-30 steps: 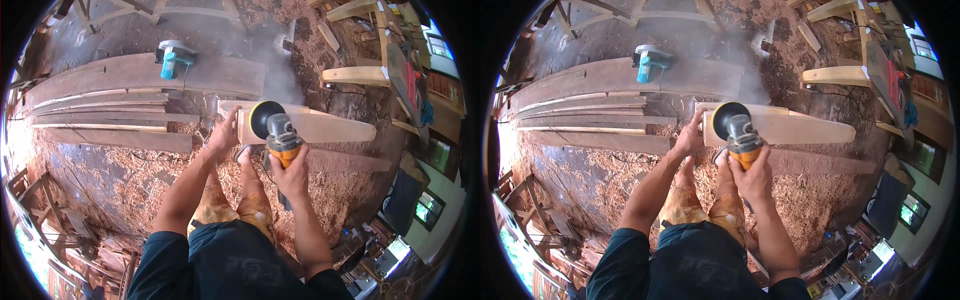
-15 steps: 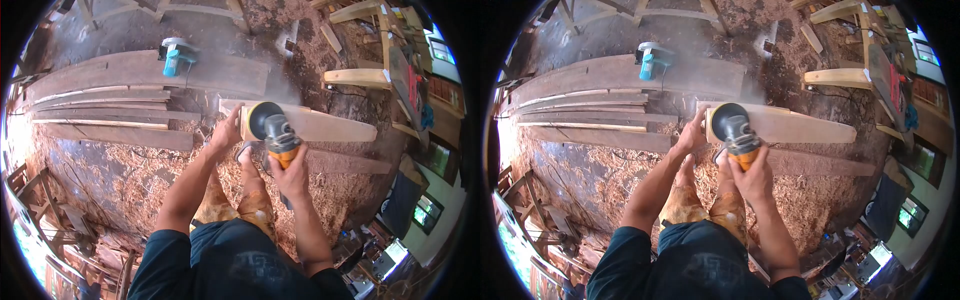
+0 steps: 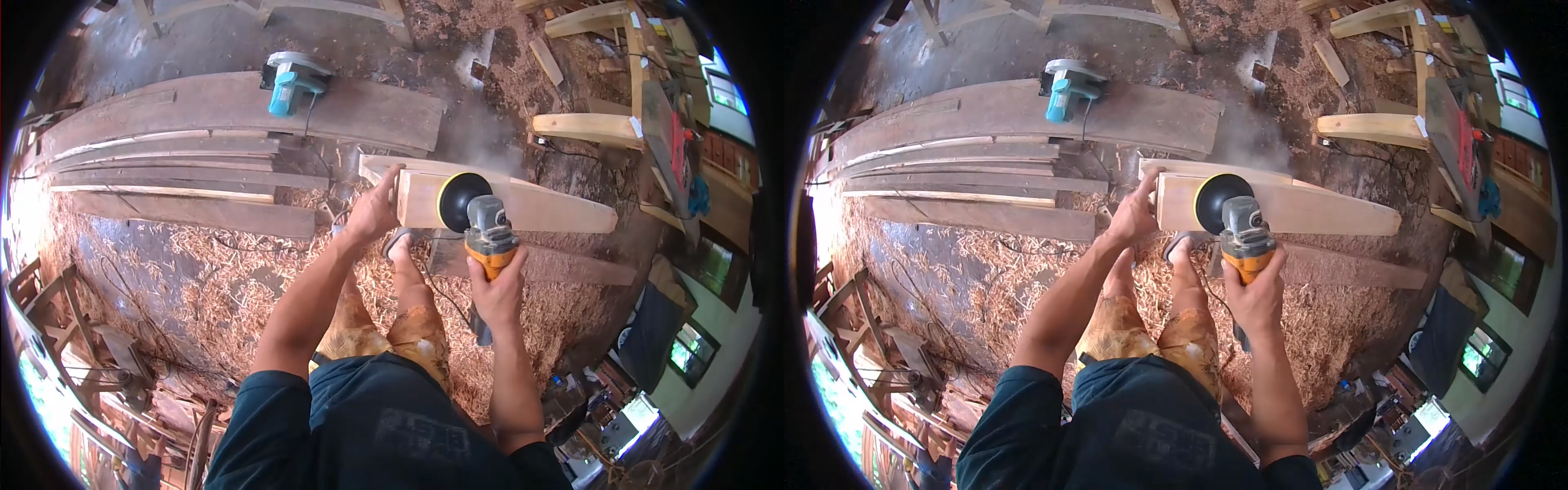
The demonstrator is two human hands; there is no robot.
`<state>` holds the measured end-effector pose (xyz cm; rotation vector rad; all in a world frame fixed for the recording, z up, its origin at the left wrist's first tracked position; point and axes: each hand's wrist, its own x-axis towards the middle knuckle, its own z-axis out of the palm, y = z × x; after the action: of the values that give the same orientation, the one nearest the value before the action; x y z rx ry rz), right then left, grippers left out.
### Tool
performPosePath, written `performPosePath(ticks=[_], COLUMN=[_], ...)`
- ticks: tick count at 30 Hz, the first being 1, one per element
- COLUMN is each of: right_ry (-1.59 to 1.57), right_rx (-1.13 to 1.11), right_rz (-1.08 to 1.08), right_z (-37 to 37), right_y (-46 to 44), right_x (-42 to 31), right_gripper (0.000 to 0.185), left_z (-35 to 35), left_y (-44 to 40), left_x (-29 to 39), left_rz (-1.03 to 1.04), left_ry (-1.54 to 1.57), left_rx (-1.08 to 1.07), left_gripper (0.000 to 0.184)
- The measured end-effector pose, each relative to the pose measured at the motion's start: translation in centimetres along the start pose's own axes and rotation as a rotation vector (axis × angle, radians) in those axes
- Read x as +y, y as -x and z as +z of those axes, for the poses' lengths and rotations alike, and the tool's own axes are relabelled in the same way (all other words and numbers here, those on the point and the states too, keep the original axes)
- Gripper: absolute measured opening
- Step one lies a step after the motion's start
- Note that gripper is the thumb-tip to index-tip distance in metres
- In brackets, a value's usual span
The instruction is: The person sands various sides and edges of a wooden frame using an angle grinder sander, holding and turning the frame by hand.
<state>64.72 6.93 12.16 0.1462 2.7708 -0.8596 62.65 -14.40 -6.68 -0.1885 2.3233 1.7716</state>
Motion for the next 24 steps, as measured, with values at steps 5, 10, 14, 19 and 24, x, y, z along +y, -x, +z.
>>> performPosePath(ticks=[5, 10, 14, 19, 24], right_ry=[0.003, -0.011, -0.147, -0.148, 0.021], right_rx=[-0.086, -0.074, 0.012, -0.050, -0.105], right_rz=[-0.057, 0.013, 0.322, 0.201, -0.081], right_z=[2.5, -0.2, -3.9, -1.4, -0.1], right_y=[1.2, -0.5, -2.1, -1.8, -1.6], right_x=[-2.2, 0.2, 4.9, 1.6, -1.3], right_gripper=[0.078, 0.079, 0.061, 0.067, 0.076], left_z=[-0.4, 0.1, 0.0, 0.3, 0.6], left_y=[-0.4, -0.6, -0.3, -0.4, -0.5], left_x=[1.2, 1.7, 1.3, 1.1, 0.9], left_rz=[-0.239, -0.061, -0.051, -0.102, -0.002], left_ry=[-0.039, 0.092, 0.052, 0.105, -0.043], left_rx=[-0.143, -0.104, -0.078, -0.105, -0.104], left_gripper=[0.101, 0.096, 0.091, 0.085, 0.097])
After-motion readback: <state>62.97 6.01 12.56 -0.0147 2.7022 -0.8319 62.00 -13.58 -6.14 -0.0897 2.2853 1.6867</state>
